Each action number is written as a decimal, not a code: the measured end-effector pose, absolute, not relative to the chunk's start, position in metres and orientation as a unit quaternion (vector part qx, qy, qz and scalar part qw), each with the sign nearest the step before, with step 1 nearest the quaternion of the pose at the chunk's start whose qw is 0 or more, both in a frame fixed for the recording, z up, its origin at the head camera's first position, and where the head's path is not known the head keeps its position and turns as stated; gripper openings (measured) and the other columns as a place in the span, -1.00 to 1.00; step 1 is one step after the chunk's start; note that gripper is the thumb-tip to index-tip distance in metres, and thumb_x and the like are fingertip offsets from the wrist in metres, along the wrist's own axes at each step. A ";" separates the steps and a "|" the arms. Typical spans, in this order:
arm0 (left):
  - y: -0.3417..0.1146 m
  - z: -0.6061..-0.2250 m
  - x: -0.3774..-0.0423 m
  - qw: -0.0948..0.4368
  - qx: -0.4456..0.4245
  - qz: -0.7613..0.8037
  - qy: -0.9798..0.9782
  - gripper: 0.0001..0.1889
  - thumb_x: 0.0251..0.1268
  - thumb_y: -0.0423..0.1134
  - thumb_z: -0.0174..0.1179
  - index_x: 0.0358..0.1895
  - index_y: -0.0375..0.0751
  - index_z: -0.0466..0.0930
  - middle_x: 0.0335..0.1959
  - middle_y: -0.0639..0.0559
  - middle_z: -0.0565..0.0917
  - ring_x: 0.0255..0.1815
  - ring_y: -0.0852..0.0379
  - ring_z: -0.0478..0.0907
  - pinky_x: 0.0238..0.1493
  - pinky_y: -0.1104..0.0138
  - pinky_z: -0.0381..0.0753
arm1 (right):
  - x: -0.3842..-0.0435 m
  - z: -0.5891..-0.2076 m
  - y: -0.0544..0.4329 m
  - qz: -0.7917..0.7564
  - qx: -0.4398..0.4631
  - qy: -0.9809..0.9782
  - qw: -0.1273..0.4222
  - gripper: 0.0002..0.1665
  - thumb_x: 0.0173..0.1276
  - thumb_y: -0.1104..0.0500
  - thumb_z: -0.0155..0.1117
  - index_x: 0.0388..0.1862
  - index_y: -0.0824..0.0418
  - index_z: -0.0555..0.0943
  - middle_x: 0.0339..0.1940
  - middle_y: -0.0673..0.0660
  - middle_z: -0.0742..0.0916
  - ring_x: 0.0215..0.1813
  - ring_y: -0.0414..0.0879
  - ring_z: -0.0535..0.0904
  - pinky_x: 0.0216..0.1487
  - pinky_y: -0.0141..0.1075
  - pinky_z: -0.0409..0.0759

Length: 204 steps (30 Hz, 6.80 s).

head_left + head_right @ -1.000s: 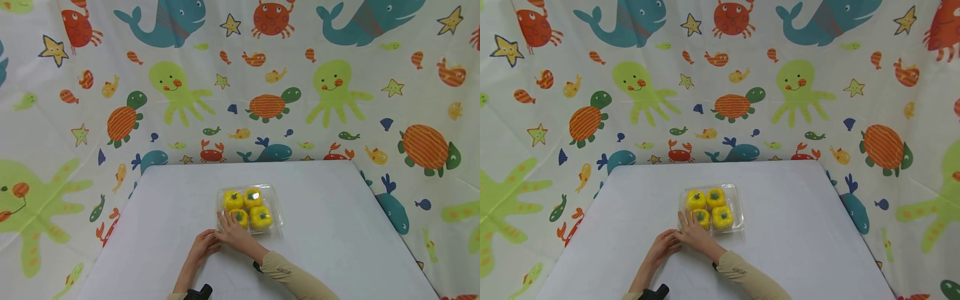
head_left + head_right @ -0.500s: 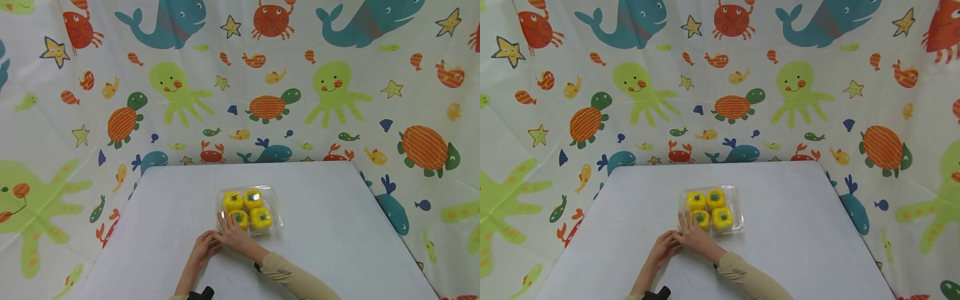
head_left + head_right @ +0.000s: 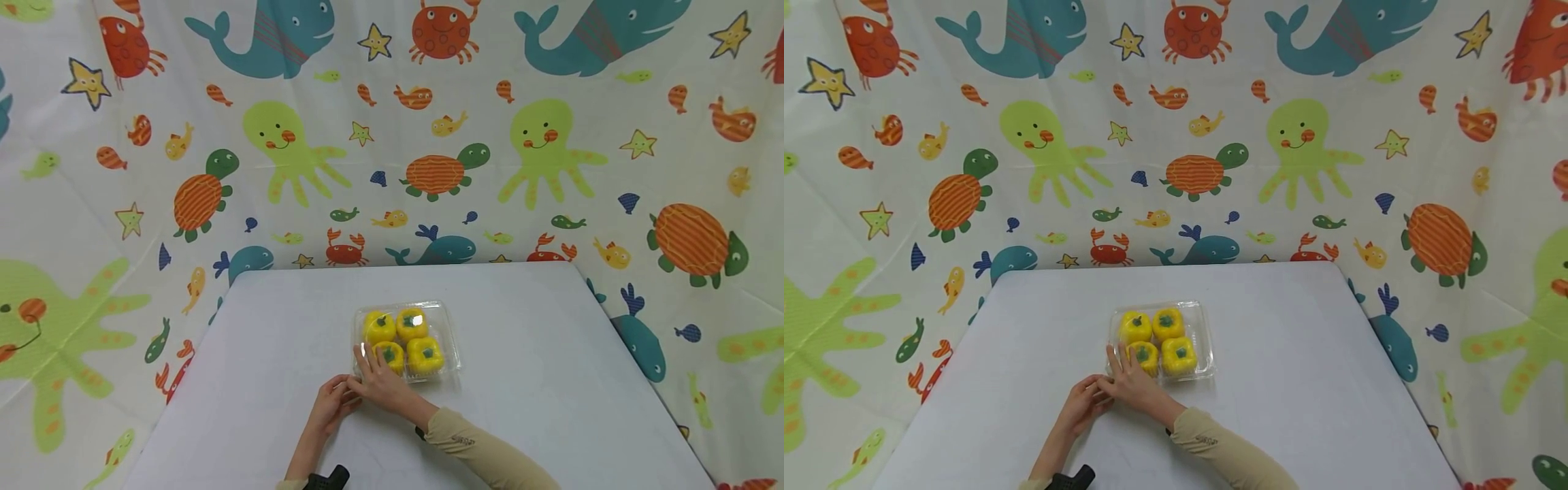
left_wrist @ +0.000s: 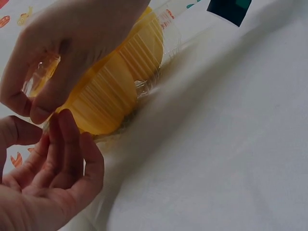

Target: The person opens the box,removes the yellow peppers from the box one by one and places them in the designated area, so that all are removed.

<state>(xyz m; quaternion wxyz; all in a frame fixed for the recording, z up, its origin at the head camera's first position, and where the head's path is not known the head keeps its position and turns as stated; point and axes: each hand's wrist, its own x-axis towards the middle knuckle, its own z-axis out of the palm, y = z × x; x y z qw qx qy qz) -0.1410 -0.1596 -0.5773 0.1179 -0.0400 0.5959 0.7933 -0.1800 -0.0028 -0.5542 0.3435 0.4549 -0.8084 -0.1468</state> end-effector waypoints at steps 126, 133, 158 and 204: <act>-0.153 -0.561 -0.136 0.090 -0.134 0.794 0.586 -0.76 0.28 -0.07 0.00 -0.24 -0.19 0.46 -0.40 0.08 0.65 -0.33 0.17 0.63 -0.25 0.21 0.64 | -0.163 -0.534 0.155 0.244 0.279 -0.894 0.251 -0.29 -0.12 0.38 0.40 0.10 0.08 0.47 0.14 0.12 0.52 -0.06 -0.08 0.55 -0.18 -0.26 0.59; -0.156 -0.560 -0.136 0.116 -0.133 0.793 0.583 -0.56 0.26 0.08 -0.04 -0.11 -0.28 0.41 -0.28 0.00 0.66 -0.33 0.18 0.63 -0.25 0.22 0.64 | -0.165 -0.529 0.156 0.271 0.285 -0.882 0.261 -0.35 -0.10 0.37 0.40 0.06 0.16 0.50 0.13 0.15 0.52 -0.01 -0.02 0.54 -0.17 -0.24 0.60; -0.155 -0.563 -0.137 0.113 -0.143 0.768 0.614 -0.69 0.27 -0.14 0.03 -0.06 -0.31 0.38 -0.27 -0.04 0.65 -0.33 0.18 0.61 -0.24 0.22 0.64 | -0.208 -0.499 0.158 0.439 0.234 -0.807 0.317 -0.79 0.02 0.39 0.31 -0.32 0.29 0.56 -0.31 0.10 0.61 -0.23 -0.14 0.50 -0.31 -0.48 0.55; -0.154 -0.559 -0.138 0.106 -0.132 0.758 0.630 -0.69 0.27 -0.13 0.03 -0.09 -0.32 0.39 -0.23 -0.10 0.65 -0.28 0.13 0.62 -0.23 0.22 0.64 | -0.304 -0.453 0.154 0.211 0.279 -0.824 0.446 -0.64 -0.01 0.33 0.36 -0.17 0.22 0.53 -0.29 0.18 0.57 -0.20 0.07 0.35 -0.21 -0.11 0.34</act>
